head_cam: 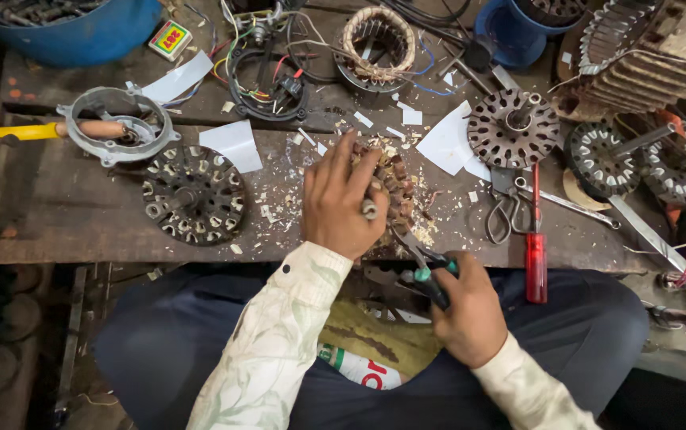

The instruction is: The person is sitting on the floor in a workshop, using pliers to remove copper windings from a motor armature. They systematically pull out the copper wires from the slots of the metal component, creating a pile of debris on the workbench.

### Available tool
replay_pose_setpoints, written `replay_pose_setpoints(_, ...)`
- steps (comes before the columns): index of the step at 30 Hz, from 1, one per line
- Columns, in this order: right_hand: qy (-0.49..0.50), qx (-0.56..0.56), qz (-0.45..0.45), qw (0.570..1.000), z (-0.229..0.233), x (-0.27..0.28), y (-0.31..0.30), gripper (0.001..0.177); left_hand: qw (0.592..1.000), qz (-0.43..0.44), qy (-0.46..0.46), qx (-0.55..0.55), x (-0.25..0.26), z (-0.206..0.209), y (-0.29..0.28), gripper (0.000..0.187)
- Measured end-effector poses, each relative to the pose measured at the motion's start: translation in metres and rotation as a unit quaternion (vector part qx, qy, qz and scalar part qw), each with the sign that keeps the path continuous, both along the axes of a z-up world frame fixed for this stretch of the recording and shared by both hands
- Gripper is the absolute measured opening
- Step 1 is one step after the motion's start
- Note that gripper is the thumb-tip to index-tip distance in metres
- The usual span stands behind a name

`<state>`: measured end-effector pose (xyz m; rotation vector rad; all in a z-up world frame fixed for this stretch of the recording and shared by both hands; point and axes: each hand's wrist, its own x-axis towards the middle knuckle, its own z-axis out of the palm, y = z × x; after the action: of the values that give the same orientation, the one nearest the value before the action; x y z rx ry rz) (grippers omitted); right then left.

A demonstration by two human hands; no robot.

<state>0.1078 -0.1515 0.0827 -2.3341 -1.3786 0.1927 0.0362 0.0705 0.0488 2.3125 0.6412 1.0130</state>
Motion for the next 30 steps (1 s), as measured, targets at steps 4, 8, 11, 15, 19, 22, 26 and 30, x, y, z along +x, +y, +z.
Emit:
replay_pose_setpoints(4,-0.133,-0.006,-0.013,0.991,0.005,0.0,0.001,0.056,0.998,0.045,0.052,0.005,0.011,0.006,-0.004,0.043)
replay_pose_setpoints(8,-0.249,-0.057,0.087,0.963,0.013,0.044,0.004,0.047,0.969,0.041,0.238,-0.053,0.024,0.032,-0.003,0.05)
replay_pose_setpoints(11,-0.339,-0.081,0.181,0.919,0.032,0.095,0.011,0.031,0.952,0.03,0.283,-0.114,0.025,0.054,-0.003,0.05)
replay_pose_setpoints(15,-0.431,-0.057,0.267,0.86,0.058,0.113,0.023,0.021,0.954,0.031,0.267,-0.134,0.028,0.066,0.001,0.047)
replay_pose_setpoints(19,-0.41,-0.089,0.249,0.873,0.066,0.107,0.029,0.027,0.955,0.025,0.252,-0.152,0.028,0.055,0.007,0.046)
replay_pose_setpoints(22,-0.305,-0.084,0.177,0.932,0.058,0.094,0.023,0.043,0.973,-0.037,0.16,-0.164,0.013,0.049,0.026,0.053)
replay_pose_setpoints(26,-0.085,-0.006,0.057,0.995,0.042,0.076,0.001,0.049,0.938,-0.205,0.013,-0.28,-0.016,0.057,0.057,0.082)
replay_pose_setpoints(30,0.263,-0.026,-0.084,0.961,0.046,0.063,-0.021,0.043,0.788,-0.384,-0.215,-0.431,-0.032,0.064,0.07,0.081)
